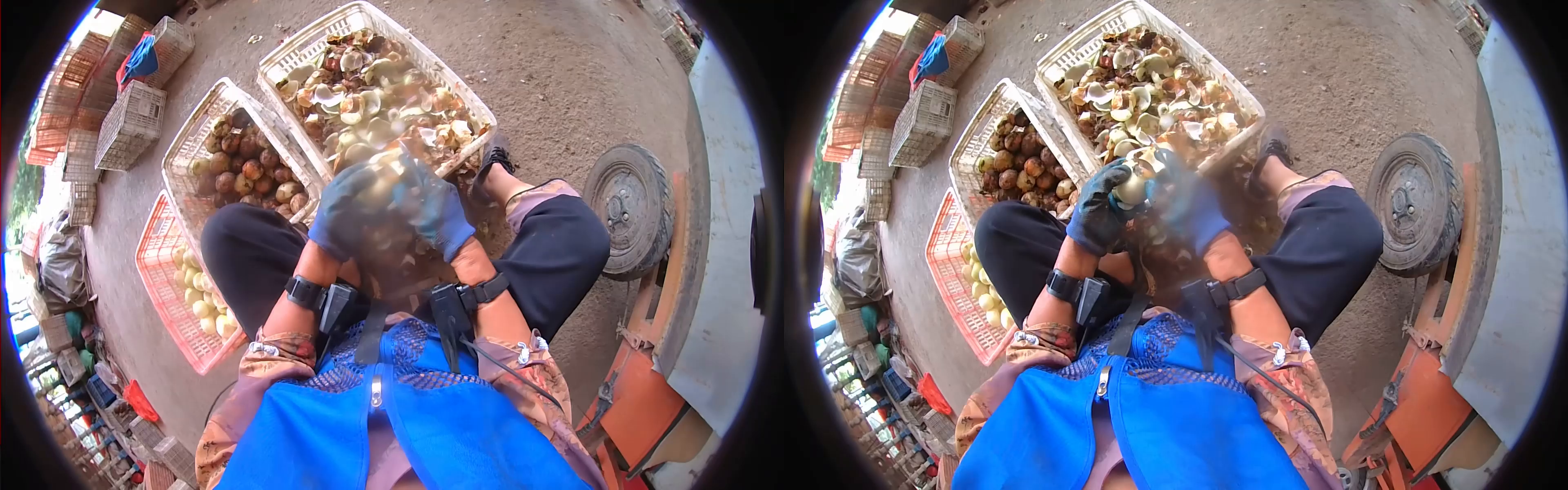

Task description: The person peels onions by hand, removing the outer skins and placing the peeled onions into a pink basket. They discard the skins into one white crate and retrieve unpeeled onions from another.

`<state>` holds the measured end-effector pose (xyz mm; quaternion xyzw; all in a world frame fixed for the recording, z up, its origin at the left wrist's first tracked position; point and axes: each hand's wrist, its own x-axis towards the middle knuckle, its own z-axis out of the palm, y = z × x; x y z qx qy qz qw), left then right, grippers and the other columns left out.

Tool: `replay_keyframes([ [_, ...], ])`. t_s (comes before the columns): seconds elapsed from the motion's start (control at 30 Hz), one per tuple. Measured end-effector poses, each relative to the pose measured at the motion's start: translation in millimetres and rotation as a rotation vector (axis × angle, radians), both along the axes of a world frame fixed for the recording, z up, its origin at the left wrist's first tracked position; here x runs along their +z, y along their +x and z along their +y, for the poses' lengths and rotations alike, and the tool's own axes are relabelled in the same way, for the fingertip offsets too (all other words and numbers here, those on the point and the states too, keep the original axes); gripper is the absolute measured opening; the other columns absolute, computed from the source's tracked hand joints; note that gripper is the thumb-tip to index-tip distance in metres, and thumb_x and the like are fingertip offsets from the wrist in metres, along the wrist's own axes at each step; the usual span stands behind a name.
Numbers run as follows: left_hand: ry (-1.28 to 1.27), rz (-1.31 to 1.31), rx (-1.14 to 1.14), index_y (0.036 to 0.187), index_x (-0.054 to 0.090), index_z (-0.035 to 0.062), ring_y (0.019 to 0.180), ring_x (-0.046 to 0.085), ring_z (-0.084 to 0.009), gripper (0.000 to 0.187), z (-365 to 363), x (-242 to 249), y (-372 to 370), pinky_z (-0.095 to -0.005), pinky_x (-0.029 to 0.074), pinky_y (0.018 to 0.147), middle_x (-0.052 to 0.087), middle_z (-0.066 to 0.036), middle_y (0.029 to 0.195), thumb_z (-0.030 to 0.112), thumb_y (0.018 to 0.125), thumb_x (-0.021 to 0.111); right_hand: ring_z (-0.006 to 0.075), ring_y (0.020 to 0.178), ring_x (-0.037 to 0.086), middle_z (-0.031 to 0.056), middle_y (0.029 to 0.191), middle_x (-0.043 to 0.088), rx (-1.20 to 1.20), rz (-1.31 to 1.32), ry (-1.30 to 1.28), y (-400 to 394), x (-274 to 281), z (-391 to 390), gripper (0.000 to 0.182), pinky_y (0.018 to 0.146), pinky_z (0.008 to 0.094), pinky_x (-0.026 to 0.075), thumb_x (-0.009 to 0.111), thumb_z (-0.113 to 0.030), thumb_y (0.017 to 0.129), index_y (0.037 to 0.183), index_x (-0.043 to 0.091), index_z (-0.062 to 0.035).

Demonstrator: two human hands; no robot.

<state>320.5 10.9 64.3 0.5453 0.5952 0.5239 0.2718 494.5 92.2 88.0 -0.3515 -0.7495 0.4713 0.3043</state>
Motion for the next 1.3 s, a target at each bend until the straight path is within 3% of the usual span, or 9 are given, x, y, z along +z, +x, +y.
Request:
replay_keyframes([
  [0.33,0.114,0.433,-0.197,0.107,0.068,0.0057,0.099,0.065,-0.0181,0.038,0.4,11.1,-10.9,-0.0308,0.056,0.082,0.069,-0.012,0.105,-0.004,0.071,0.077,0.0404,0.081,0.064,0.0221,0.088,0.064,0.167,-0.072,0.105,-3.7,-21.3,1.0,0.032,0.072,0.0459,0.051,0.06,-0.021,0.086,0.112,0.057,-0.0033],
  [0.43,-0.318,-0.289,-0.053,0.107,0.067,0.0046,0.098,0.066,-0.0208,0.036,0.6,-1.5,-7.2,-0.0333,0.056,0.082,0.07,-0.013,0.102,-0.002,0.073,0.077,0.0393,0.082,0.065,0.0201,0.088,0.065,0.122,0.055,0.062,-3.2,-23.7,7.2,0.034,0.072,0.0466,0.051,0.062,-0.018,0.084,0.113,0.06,-0.0011],
  [0.53,0.173,0.353,-0.233,0.11,0.065,0.0015,0.101,0.066,-0.0221,0.035,1.3,26.1,-2.9,-0.0331,0.054,0.086,0.069,-0.014,0.108,-0.003,0.076,0.073,0.0369,0.083,0.067,0.019,0.091,0.067,0.118,0.135,0.209,-2.6,-30.1,21.4,0.028,0.073,0.0453,0.053,0.062,-0.015,0.085,0.109,0.062,0.0005],
  [0.6,-0.328,-0.628,-0.092,0.112,0.063,-0.0009,0.105,0.065,-0.0234,0.037,5.8,66.6,20.4,-0.032,0.051,0.092,0.066,-0.014,0.117,-0.007,0.077,0.072,0.0169,0.074,0.064,0.0043,0.088,0.065,0.021,0.521,-0.895,-1.4,-66.3,37.5,0.028,0.067,0.0289,0.054,0.062,-0.011,0.094,0.121,0.06,-0.0073],
  [0.63,-0.325,-0.627,-0.092,0.112,0.063,-0.0009,0.105,0.065,-0.0234,0.037,5.1,64.7,21.4,-0.032,0.051,0.092,0.066,-0.014,0.117,-0.007,0.077,0.072,0.0169,0.074,0.064,0.0043,0.088,0.065,0.022,0.521,-0.893,-1.5,-58.7,37.9,0.028,0.067,0.0289,0.054,0.062,-0.011,0.094,0.121,0.06,-0.0073],
  [0.7,0.031,0.059,-0.116,0.12,0.06,-0.0027,0.11,0.062,-0.0226,0.039,4.7,56.2,19.8,-0.0311,0.049,0.096,0.063,-0.012,0.125,0.0,0.082,0.071,0.0122,0.067,0.058,0.0021,0.085,0.063,-0.399,0.41,-0.77,-4.0,-35.1,40.8,0.02,0.059,0.0269,0.051,0.061,-0.014,0.097,0.115,0.061,-0.0078],
  [0.83,-0.092,0.114,-0.061,0.126,0.055,-0.0028,0.108,0.062,-0.0212,0.033,5.9,30.0,4.8,-0.0317,0.05,0.097,0.063,-0.012,0.122,0.003,0.094,0.058,0.0212,0.093,0.067,0.0151,0.105,0.068,-0.136,-0.312,0.069,2.6,-38.5,38.9,0.032,0.075,0.0339,0.055,0.053,-0.016,0.095,0.121,0.06,0.0022],
  [0.97,0.039,0.172,-0.106,0.119,0.06,0.0014,0.103,0.063,-0.0261,0.03,9.1,28.6,5.4,-0.0347,0.053,0.092,0.064,-0.015,0.119,0.0,0.089,0.058,0.0212,0.093,0.066,0.0106,0.111,0.066,0.18,-0.076,-0.389,-1.0,17.7,10.1,0.042,0.076,0.0329,0.054,0.05,-0.013,0.096,0.137,0.05,-0.008],
  [1.3,0.01,0.267,-0.118,0.119,0.061,0.0015,0.1,0.064,-0.0351,0.04,1.3,15.3,3.9,-0.0376,0.052,0.086,0.064,-0.019,0.113,-0.003,0.079,0.062,0.0383,0.095,0.065,0.0205,0.118,0.063,0.043,-0.149,0.203,-6.7,-2.8,-7.3,0.056,0.08,0.0428,0.054,0.071,-0.023,0.079,0.13,0.054,-0.0081],
])
